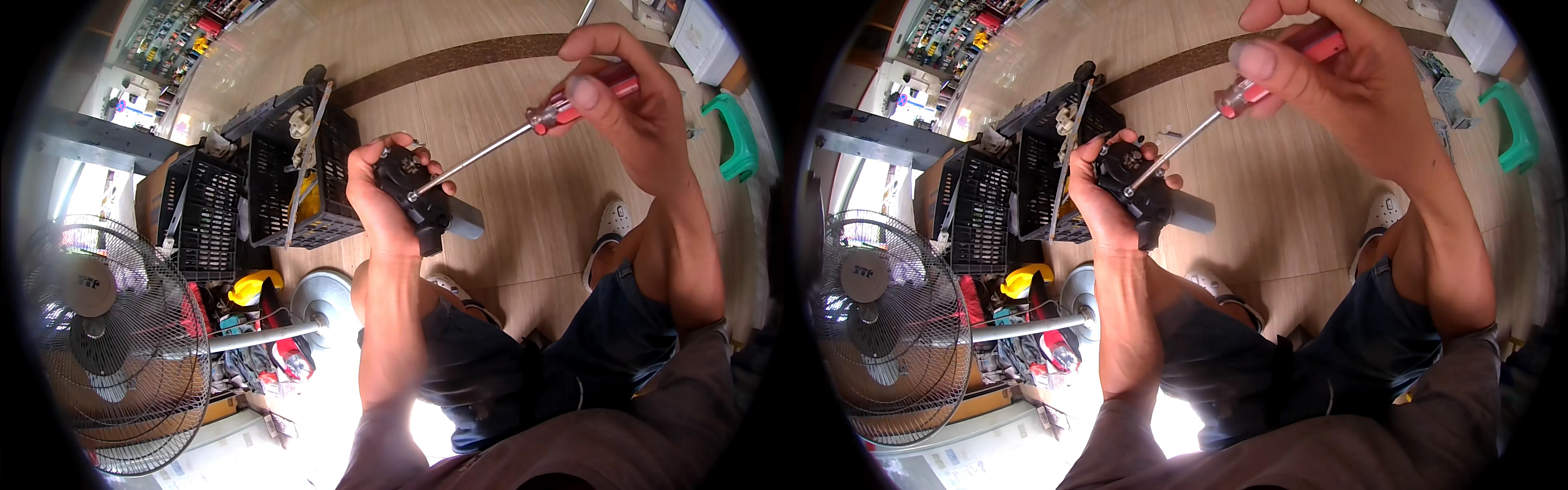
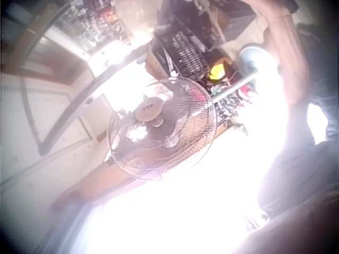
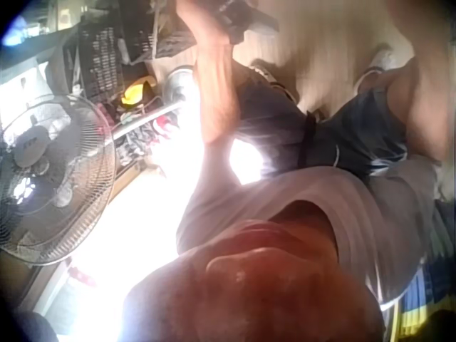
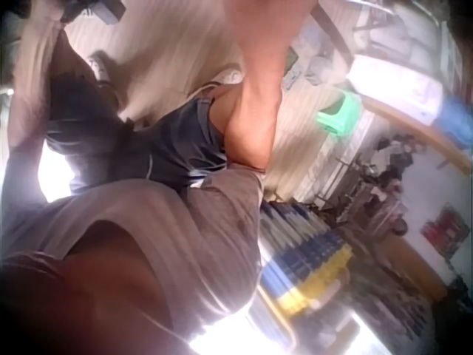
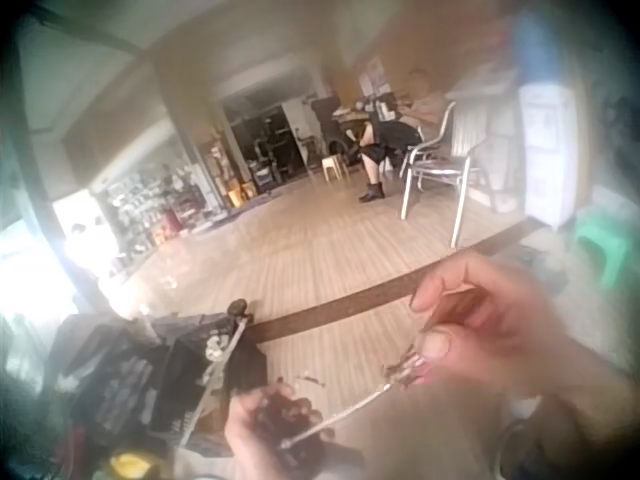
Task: The person unscrews and removes fasteners from a small black motor housing using a screwdriver by hand, then handles small metal components from the motor.
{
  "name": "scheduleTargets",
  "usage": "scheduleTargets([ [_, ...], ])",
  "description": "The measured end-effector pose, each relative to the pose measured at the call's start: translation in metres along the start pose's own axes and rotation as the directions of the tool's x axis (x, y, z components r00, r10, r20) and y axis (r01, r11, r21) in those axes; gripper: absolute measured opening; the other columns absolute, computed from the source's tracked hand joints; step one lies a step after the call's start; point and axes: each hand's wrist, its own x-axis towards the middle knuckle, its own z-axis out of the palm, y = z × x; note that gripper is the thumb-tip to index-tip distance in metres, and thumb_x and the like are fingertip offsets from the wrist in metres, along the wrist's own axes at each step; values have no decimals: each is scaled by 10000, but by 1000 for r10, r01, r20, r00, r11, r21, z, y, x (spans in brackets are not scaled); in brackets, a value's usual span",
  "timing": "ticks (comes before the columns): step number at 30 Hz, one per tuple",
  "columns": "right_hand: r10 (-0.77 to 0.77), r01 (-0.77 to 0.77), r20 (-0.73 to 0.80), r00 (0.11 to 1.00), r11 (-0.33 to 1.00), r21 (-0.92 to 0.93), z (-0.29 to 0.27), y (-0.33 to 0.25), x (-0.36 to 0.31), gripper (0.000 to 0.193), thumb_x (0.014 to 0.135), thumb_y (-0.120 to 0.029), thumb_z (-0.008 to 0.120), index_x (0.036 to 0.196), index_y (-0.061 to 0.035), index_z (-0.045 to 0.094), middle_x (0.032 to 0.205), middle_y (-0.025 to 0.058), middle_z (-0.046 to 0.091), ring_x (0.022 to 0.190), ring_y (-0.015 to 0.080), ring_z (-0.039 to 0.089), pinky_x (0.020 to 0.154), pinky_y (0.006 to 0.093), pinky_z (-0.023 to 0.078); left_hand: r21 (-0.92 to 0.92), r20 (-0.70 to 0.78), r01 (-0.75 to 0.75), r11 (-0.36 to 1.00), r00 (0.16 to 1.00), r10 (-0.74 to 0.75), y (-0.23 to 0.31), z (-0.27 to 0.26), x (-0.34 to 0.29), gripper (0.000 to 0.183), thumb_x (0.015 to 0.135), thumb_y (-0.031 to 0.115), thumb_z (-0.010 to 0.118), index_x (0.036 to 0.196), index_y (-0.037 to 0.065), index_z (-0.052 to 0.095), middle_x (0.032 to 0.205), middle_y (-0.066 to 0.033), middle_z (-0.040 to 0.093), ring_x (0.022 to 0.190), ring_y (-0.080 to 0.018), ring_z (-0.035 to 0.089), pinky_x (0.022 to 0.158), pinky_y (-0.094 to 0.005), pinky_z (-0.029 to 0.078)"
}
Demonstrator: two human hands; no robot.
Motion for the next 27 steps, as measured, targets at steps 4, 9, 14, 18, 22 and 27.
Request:
scheduleTargets([
  [4, -218, 227, -105, 970, 971, 81, 19, -7, 9, 428, 983, -219, 611, 1321, -21, 438, 1161, 207, 669, 1043, 260, 685, 855, 371, 583, -16, 11, 6, 1000, 1000, -6, -1, 2, 2, 347, 875, 419, 506, 941, 92, 599, 789, -95, 583, 709, -237, 600, 582, -423, 503],
  [9, -76, 75, 26, 997, 997, 9, 5, -8, 4, 446, 987, -280, 602, 1316, -24, 443, 1220, 227, 643, 1066, 272, 675, 880, 380, 574, -14, -5, 6, 1000, 1000, -6, 0, 2, 0, 344, 875, 417, 505, 943, 93, 597, 787, -95, 581, 707, -235, 596, 582, -422, 501],
  [14, -45, 56, -137, 990, 995, 77, 20, -10, 8, 418, 976, -232, 618, 1294, -19, 451, 1160, 203, 672, 1038, 276, 689, 877, 393, 576, -17, 2, 9, 1000, 1000, -9, -1, 2, 1, 346, 875, 419, 505, 946, 92, 595, 788, -95, 579, 708, -235, 593, 583, -421, 500],
  [18, -196, 197, -24, 980, 971, 132, 15, -8, 7, 372, 998, -228, 586, 1276, -17, 458, 1132, 172, 688, 1017, 259, 695, 851, 385, 585, -8, -4, 6, 1000, 1000, -6, 0, 1, 1, 348, 875, 418, 505, 946, 89, 594, 796, -98, 579, 709, -238, 591, 586, -421, 500],
  [22, 94, -96, -61, 994, 994, -43, 5, -4, 1, 384, 988, -228, 602, 1275, -19, 455, 1169, 178, 681, 1033, 253, 690, 863, 388, 582, 8, 2, 0, 1000, 1000, 0, -1, 2, 0, 346, 875, 415, 505, 943, 87, 593, 794, -100, 582, 707, -241, 590, 590, -425, 501],
  [27, -81, 99, -85, 993, 969, 225, 12, -5, 9, 354, 907, -33, 640, 1206, -36, 450, 1230, 211, 633, 1100, 258, 657, 912, 391, 547, 8, 2, 2, 1000, 1000, -2, 0, 1, 1, 347, 874, 416, 507, 943, 88, 595, 794, -99, 589, 709, -240, 593, 591, -426, 501],
])
